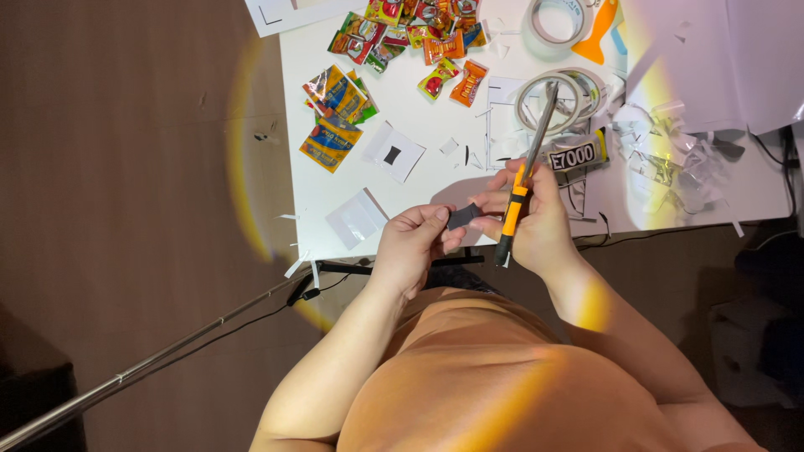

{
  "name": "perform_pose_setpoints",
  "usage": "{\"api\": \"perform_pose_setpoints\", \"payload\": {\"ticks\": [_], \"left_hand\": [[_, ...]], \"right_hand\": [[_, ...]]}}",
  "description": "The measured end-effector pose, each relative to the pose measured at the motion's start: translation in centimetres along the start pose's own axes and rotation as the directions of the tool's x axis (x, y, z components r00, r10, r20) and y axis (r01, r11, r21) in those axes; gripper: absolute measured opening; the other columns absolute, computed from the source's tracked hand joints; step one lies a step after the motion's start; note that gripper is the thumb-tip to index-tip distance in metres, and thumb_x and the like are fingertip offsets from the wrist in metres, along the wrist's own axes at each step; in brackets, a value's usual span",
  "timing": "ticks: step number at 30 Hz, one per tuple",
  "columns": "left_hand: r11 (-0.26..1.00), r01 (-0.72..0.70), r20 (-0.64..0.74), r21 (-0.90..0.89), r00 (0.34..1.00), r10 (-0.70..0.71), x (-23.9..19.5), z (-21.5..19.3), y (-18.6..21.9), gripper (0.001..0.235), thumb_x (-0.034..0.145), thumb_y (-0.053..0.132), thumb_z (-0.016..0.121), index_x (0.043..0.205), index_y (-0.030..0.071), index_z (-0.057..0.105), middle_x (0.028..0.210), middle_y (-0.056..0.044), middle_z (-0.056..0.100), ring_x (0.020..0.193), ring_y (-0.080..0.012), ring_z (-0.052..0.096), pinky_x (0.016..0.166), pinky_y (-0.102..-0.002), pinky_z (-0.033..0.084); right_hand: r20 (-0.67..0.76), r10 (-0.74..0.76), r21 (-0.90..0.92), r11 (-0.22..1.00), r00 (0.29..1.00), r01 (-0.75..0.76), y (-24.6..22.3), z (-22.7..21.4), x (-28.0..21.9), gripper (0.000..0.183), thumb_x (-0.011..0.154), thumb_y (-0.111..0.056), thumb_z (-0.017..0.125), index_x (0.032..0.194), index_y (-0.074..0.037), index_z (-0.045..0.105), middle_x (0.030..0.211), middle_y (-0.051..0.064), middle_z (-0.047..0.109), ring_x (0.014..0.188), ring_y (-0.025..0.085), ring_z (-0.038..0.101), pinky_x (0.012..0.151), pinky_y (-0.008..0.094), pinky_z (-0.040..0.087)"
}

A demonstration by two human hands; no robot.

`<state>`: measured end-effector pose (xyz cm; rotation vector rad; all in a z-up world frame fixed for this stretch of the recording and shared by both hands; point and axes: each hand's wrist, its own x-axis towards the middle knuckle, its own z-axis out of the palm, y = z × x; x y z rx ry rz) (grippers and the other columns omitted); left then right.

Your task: The person cuts small black strips with scissors, folds an orange candy wrapper, and applies glue to attach the strips to the wrapper. They then handle tape and additional small pieces on the table.

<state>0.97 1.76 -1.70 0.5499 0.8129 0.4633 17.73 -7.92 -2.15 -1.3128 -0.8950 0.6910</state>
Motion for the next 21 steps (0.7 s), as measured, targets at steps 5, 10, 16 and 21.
{"api": "perform_pose_setpoints", "payload": {"ticks": [5, 10, 16, 21], "left_hand": [[0.999, -0.034, 0.028, -0.025, 0.999, 0.035, -1.4, 1.2, 0.8, 0.025, 0.1, 0.011, 0.065, 0.114, -0.009, 0.069, 0.092, -0.016, 0.074, 0.089, -0.0285, 0.077, 0.082, -0.037, 0.066], [0.998, -0.039, 0.056, -0.055, 0.998, 0.042, -1.2, 0.9, -0.3, 0.028, 0.097, 0.006, 0.068, 0.12, -0.009, 0.067, 0.098, -0.017, 0.074, 0.093, -0.028, 0.076, 0.086, -0.037, 0.065], [0.993, -0.118, 0.035, 0.006, 0.992, 0.117, -0.8, 0.6, -1.2, 0.029, 0.096, -0.002, 0.065, 0.125, -0.008, 0.065, 0.105, -0.023, 0.073, 0.097, -0.0278, 0.075, 0.087, -0.036, 0.065], [0.986, -0.165, 0.005, -0.029, 0.986, 0.165, -0.3, 0.5, -2.1, 0.029, 0.095, -0.003, 0.069, 0.122, -0.011, 0.065, 0.105, -0.027, 0.073, 0.095, -0.0294, 0.075, 0.085, -0.037, 0.065]], "right_hand": [[-0.077, 0.039, -0.036, 0.998, 0.996, -0.041, -1.8, 0.8, 0.3, 0.086, 0.074, 0.018, 0.079, 0.144, -0.002, 0.033, 0.107, 0.015, 0.055, 0.094, 0.03, 0.074, 0.087, 0.046, 0.065], [-0.097, 0.024, -0.075, 0.997, 0.995, -0.031, -2.3, 1.1, 0.6, 0.085, 0.075, 0.019, 0.078, 0.144, -0.001, 0.033, 0.106, 0.014, 0.055, 0.093, 0.029, 0.074, 0.088, 0.046, 0.065], [-0.091, 0.016, -0.091, 0.996, 0.996, -0.025, -2.6, 1.4, 0.6, 0.089, 0.073, 0.021, 0.079, 0.146, 0.0, 0.032, 0.108, 0.014, 0.055, 0.093, 0.029, 0.074, 0.088, 0.045, 0.065], [-0.082, 0.005, -0.092, 0.996, 0.997, -0.012, -2.1, 1.4, 0.5, 0.092, 0.072, 0.021, 0.079, 0.147, -0.001, 0.031, 0.11, 0.014, 0.055, 0.093, 0.028, 0.074, 0.088, 0.045, 0.065]]}}
